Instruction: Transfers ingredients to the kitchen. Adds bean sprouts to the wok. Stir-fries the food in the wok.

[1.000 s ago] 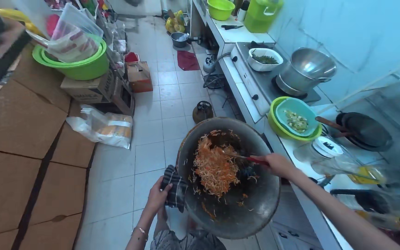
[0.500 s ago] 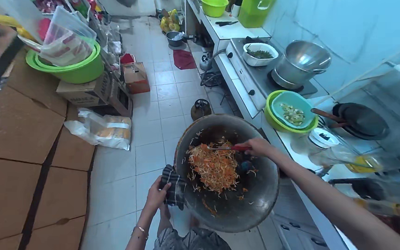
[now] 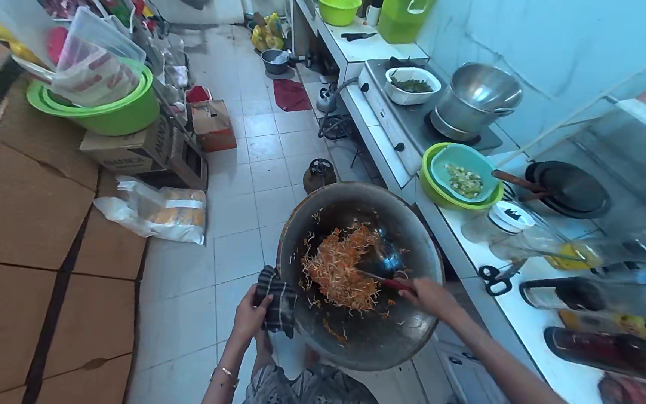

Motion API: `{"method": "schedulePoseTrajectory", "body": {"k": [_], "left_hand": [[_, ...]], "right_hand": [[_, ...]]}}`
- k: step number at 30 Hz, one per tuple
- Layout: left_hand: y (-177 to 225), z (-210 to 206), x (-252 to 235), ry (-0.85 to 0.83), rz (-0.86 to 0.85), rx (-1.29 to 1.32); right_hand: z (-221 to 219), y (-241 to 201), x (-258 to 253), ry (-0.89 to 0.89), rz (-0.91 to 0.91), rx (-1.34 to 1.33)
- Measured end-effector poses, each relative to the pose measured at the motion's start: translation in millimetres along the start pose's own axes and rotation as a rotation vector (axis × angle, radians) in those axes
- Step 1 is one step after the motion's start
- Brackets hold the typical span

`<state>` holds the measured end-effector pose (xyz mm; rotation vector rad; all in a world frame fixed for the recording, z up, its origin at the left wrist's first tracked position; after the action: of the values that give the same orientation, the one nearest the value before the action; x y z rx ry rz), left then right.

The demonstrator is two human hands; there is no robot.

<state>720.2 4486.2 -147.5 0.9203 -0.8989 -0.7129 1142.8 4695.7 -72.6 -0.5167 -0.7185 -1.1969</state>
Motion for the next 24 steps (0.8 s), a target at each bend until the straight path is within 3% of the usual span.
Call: {"method": "schedulePoseTrajectory", "body": {"k": [5, 7, 11, 14, 18, 21, 24], "left_hand": [[1, -1, 2, -0.019, 0.015, -0.003], [1, -1, 2, -0.028, 0.014, -0.016], [-2, -1, 2, -0.057, -0.018, -0.035], [4, -1, 5, -0.067, -0.021, -0.027], [4, 0, 7, -0.067, -0.011, -0.022], [3, -5, 8, -0.056, -0.005, -0.016], [5, -5, 9, -0.052, -0.007, -0.02]], "right_hand": [[-26, -20, 123, 0.317, -0.157, 0.037], [-43, -26, 151, 0.337, -0.164, -0.021], [-73, -39, 84, 0.121, -0.3, -0.056], [-21, -43, 45, 0.163, -0.345, -0.105], [68, -8, 76, 0.001, -0.435, 0.005], [84, 21, 82, -0.089, -0.53, 0.159], [70, 10, 33, 0.043, -0.451, 0.038]]}}
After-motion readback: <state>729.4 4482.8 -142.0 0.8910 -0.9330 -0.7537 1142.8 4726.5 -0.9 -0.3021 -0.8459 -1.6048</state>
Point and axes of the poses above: each hand's wrist, its own x-axis away from the middle knuckle, its own z-axis out of the back of the hand, y = z × x, the point moved 5 cm from there along -x, towards the middle knuckle, and after that the axes turned 9 degrees about -z, right-handed, at the moved point
